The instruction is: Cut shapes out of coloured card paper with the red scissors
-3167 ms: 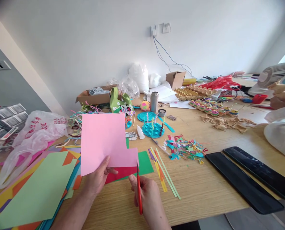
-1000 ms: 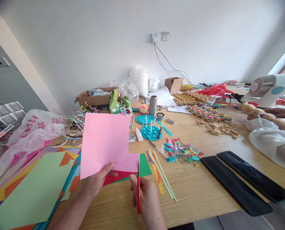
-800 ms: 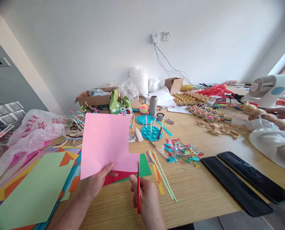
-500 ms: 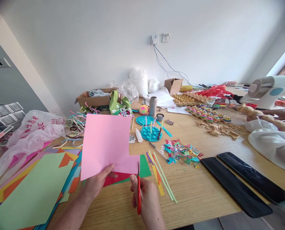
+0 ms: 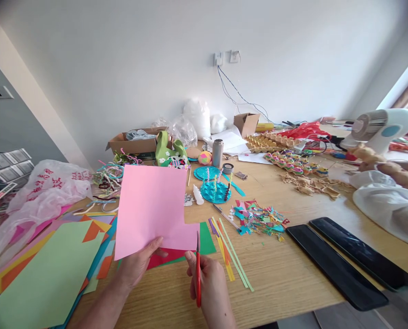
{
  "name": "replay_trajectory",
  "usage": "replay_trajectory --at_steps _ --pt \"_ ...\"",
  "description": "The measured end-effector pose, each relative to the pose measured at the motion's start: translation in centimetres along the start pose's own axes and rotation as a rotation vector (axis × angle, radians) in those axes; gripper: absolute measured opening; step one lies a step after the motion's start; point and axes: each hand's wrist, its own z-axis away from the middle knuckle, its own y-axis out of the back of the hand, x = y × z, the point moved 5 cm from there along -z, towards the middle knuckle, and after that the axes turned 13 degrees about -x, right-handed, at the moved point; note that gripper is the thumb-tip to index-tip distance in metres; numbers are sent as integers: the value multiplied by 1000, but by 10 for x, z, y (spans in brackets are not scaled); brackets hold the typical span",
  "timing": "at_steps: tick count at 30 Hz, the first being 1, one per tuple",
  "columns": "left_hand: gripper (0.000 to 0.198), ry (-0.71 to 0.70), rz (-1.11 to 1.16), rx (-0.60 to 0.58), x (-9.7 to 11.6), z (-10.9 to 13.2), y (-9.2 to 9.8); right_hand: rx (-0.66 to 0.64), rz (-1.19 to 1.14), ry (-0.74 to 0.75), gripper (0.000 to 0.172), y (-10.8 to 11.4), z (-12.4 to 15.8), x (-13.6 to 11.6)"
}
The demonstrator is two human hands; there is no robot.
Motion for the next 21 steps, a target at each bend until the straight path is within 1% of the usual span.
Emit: replay_trajectory --at_steps 8,13,18,21 --pt "32 18 -1 -54 -2 -1 -2 -5 31 16 61 3 1 -6" --pt "35 20 1 -49 -1 0 -1 -5 38 36 61 5 0 -4" --pt "37 23 6 -53 1 1 -2 -8 -27 4 59 2 1 -2" --pt "38 17 13 -49 4 2 -2 -9 -25 4 58 2 0 -1"
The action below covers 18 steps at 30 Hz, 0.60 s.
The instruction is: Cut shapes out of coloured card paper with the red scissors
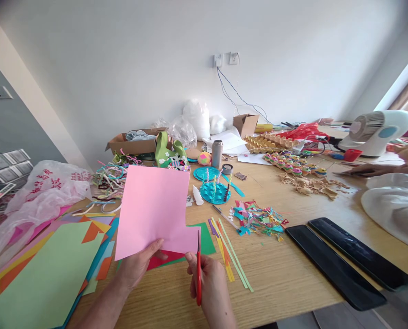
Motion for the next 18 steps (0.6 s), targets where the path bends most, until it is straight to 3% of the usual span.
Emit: replay_trajectory --at_steps 9,18 --pt "43 -1 117 -28 0 -1 -5 -33 82 54 55 4 2 -9" --pt "32 53 -32 -40 -6 0 -2 -26 88 108 56 6 -1 -6"
